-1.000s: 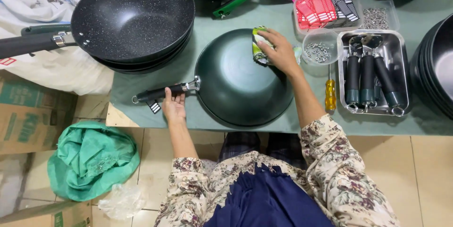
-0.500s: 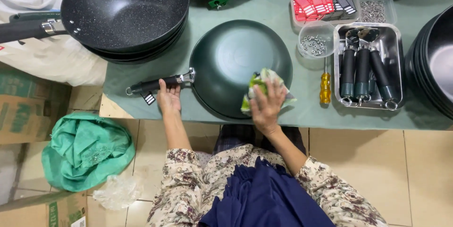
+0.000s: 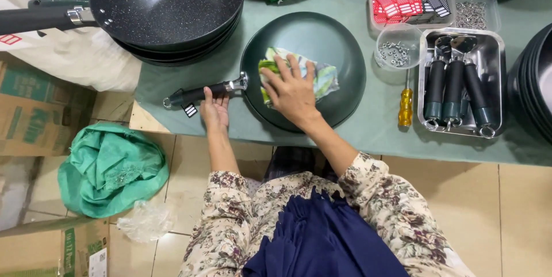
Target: Assembling handles onto woks using a screwdriver and cleaning them with a cloth
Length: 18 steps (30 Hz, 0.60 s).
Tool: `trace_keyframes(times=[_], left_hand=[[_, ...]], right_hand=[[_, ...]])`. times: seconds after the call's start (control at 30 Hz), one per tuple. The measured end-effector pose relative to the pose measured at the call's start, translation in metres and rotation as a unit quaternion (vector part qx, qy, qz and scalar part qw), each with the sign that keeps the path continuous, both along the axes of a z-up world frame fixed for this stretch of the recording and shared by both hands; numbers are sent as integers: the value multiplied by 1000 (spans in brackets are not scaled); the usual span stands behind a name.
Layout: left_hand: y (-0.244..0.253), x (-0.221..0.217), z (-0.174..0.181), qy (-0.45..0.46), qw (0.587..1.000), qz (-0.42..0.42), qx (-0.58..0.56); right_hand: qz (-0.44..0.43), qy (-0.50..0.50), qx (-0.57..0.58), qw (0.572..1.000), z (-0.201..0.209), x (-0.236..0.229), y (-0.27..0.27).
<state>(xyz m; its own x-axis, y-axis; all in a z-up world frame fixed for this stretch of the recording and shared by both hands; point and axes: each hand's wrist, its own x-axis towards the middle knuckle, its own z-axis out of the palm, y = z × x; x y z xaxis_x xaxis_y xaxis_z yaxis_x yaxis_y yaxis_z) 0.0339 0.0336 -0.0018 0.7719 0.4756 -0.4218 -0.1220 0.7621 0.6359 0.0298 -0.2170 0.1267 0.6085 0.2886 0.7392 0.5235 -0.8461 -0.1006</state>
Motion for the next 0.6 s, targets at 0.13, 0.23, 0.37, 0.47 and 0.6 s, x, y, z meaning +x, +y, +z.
trace_keyframes(times=[0.13,0.23,0.37,0.47,0.6], left_hand=[[5,2,-20,-19,1000,-13,17],[5,3,-15,-15,1000,-5,-2],[2,-2,-4,7,1000,-8,-1],[0,1,0,13,1000,3,-7],[-2,0,1,15,1000,8,-3]], right_hand=[[58,-14,-77,995,-12,-30,30],[110,-20,-107,988,-28,-46,23],[70,-46,-19,996,-26,-56,-18],[21,-32,37,999,-22,-43,-62],[-39,78,134,987,-16,3,-116]])
